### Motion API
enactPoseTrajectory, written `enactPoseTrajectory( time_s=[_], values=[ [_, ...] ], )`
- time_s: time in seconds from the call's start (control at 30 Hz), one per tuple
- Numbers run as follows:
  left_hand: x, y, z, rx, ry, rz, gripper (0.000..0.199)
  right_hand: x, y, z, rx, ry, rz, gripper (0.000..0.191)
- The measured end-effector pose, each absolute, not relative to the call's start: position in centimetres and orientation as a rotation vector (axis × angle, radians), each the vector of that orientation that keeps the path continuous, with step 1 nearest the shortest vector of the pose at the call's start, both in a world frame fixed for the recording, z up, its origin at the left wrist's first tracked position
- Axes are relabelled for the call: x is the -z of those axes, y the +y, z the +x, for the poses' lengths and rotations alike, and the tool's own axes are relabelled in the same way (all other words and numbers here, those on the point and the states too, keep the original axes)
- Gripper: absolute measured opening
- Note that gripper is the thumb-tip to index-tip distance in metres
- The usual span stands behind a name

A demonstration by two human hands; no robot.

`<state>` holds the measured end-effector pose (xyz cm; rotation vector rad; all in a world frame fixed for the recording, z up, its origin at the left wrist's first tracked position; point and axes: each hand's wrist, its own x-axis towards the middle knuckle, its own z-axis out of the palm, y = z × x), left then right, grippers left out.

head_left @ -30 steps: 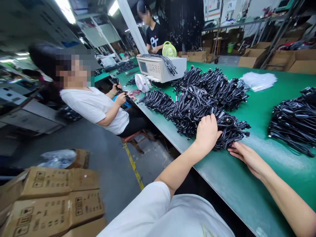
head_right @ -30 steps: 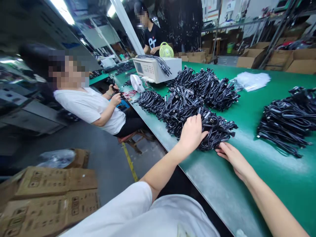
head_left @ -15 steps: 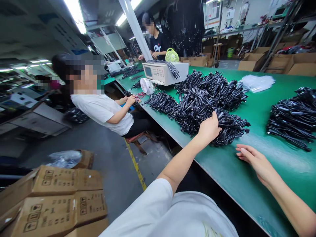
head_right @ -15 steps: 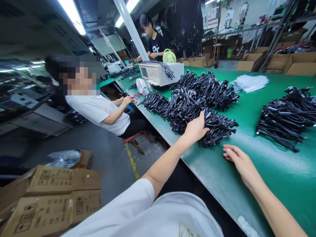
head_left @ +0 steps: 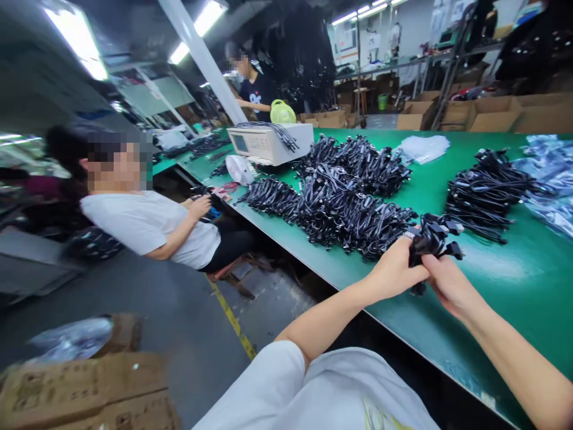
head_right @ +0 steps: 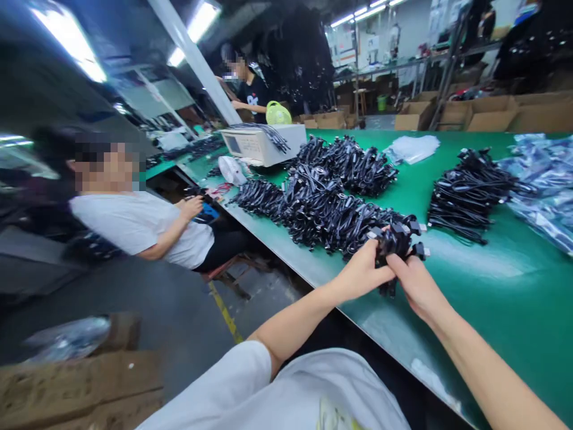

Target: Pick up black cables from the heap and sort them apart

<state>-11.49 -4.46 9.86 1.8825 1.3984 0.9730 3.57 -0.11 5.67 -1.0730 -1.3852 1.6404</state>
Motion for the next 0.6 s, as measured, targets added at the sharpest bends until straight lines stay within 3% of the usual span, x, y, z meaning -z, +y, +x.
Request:
enactPoseTrajectory(
  time_s=[0.1,0.2,0.37,0.6],
  values=[
    [-9.0,-3.8,-9.7,-0.850,1.180,2.052,0.063,-5.5,-0.8,7.2,-1.594,-1.244,-1.172,0.043],
    [-8.2,-2.2,-8.7,-0.725,1.030,1.963,0.036,-4.2,-1.5,10.9,-1.564,-1.128,-1.268,0.037],
    [-8.2,0.3,-9.5,-0.359,1.011,1.687,0.035,-1.8,-1.7,14.6,-1.635,-1.028,-1.281,0.035],
    [-8.3,1.6,-12.4,0.012,1.297,1.946,0.033,-2.3,-1.6,16.2,-1.739,-1.031,-1.243,0.028]
  ],
)
